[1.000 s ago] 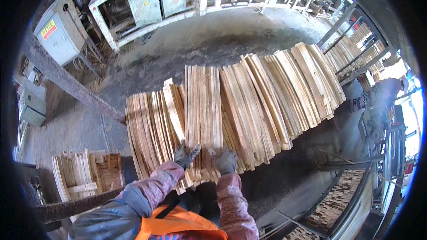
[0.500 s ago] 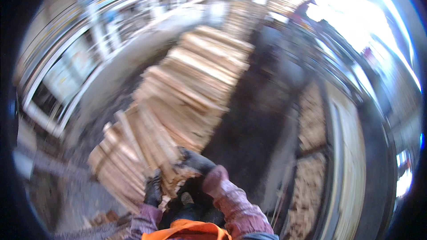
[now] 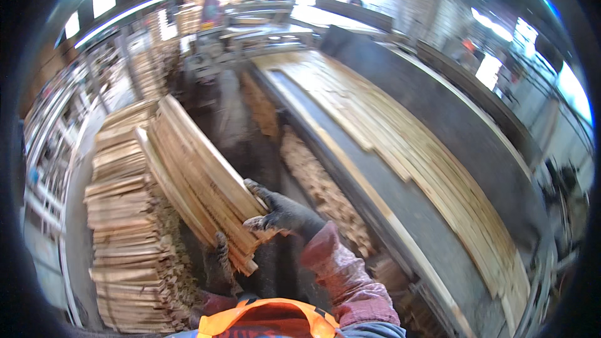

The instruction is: The person repeatedly picks up stacks of wooden planks and places them onto a conveyor belt, arranging them in rows. The person uses both hands to handle the planks and aligns them on the moving belt.

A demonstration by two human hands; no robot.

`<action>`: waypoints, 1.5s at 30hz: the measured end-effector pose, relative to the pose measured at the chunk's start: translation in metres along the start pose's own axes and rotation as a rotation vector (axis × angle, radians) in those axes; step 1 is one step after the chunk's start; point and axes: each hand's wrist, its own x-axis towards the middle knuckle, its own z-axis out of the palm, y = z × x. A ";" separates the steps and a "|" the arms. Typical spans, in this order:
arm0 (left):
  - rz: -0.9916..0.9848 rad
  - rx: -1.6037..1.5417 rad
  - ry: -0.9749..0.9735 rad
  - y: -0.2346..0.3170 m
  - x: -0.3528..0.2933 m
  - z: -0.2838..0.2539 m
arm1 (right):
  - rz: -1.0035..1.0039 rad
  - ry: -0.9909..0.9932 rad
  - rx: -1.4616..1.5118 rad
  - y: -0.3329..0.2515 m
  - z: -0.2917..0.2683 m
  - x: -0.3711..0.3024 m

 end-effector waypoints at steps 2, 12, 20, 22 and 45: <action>-0.013 0.021 -0.138 -0.024 -0.021 0.075 | 0.080 0.229 0.014 -0.009 -0.045 -0.090; -0.288 0.103 -0.839 -0.260 -0.183 0.451 | 0.125 1.035 0.206 0.037 -0.227 -0.547; -0.336 0.225 -1.122 -0.442 -0.401 0.649 | 0.346 1.330 0.173 0.074 -0.307 -0.877; -0.451 0.143 -1.163 -0.476 -0.446 0.685 | 0.386 1.380 0.193 0.086 -0.321 -0.940; -0.540 0.164 -0.754 -0.753 -0.639 0.895 | 0.911 0.943 -0.247 0.206 -0.595 -1.271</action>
